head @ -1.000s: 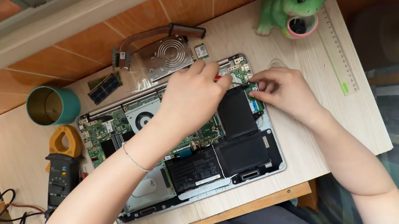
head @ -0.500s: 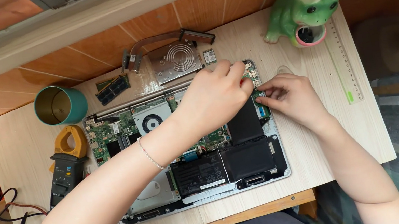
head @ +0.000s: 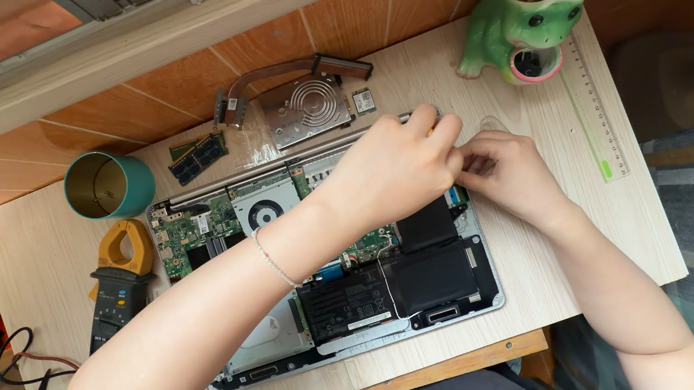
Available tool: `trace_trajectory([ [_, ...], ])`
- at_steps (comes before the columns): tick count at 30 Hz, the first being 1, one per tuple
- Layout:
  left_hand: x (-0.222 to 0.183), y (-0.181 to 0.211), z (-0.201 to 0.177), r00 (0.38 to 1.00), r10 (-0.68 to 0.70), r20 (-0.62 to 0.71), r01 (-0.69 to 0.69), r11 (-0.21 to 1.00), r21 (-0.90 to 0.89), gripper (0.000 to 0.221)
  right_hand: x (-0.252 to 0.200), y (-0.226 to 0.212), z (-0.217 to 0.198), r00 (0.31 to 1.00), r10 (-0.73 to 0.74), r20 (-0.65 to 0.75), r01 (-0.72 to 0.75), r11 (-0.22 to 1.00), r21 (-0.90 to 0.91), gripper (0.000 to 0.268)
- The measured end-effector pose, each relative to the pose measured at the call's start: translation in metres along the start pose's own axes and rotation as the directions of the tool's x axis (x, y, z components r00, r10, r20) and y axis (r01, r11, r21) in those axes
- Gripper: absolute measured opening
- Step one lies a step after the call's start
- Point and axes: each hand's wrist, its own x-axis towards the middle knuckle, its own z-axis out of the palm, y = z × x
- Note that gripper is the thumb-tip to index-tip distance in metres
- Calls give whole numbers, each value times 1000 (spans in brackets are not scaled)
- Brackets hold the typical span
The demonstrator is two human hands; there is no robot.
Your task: Repairing and connecting components on a laptop motherboard using tools.
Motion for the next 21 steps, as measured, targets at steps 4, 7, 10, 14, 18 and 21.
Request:
trace_trajectory([
  [4, 4, -2, 5, 999, 16, 28, -16, 1000, -8, 12, -1, 3, 1, 1000, -25, -7, 24, 1000, -13, 15],
  [7, 8, -5, 6, 999, 39, -14, -39, 998, -40, 11, 0, 1, 0, 1000, -5, 0, 5, 1000, -15, 15],
  [10, 10, -5, 5, 996, 86, -2, -86, 996, -36, 11, 0, 0, 0, 1000, -8, 3, 8, 1000, -23, 14],
  [14, 9, -5, 5, 994, 109, 15, -109, 993, -35, 11, -1, -2, -1, 1000, -25, -10, 25, 1000, -12, 16],
  [18, 8, -7, 7, 993, 115, 15, -114, 993, -11, 11, -1, -3, -1, 999, -33, -12, 33, 999, -16, 16],
  [21, 9, -10, 5, 993, 121, -5, -121, 992, -28, 11, -1, -1, 0, 1000, -5, -3, 5, 999, -32, 15],
])
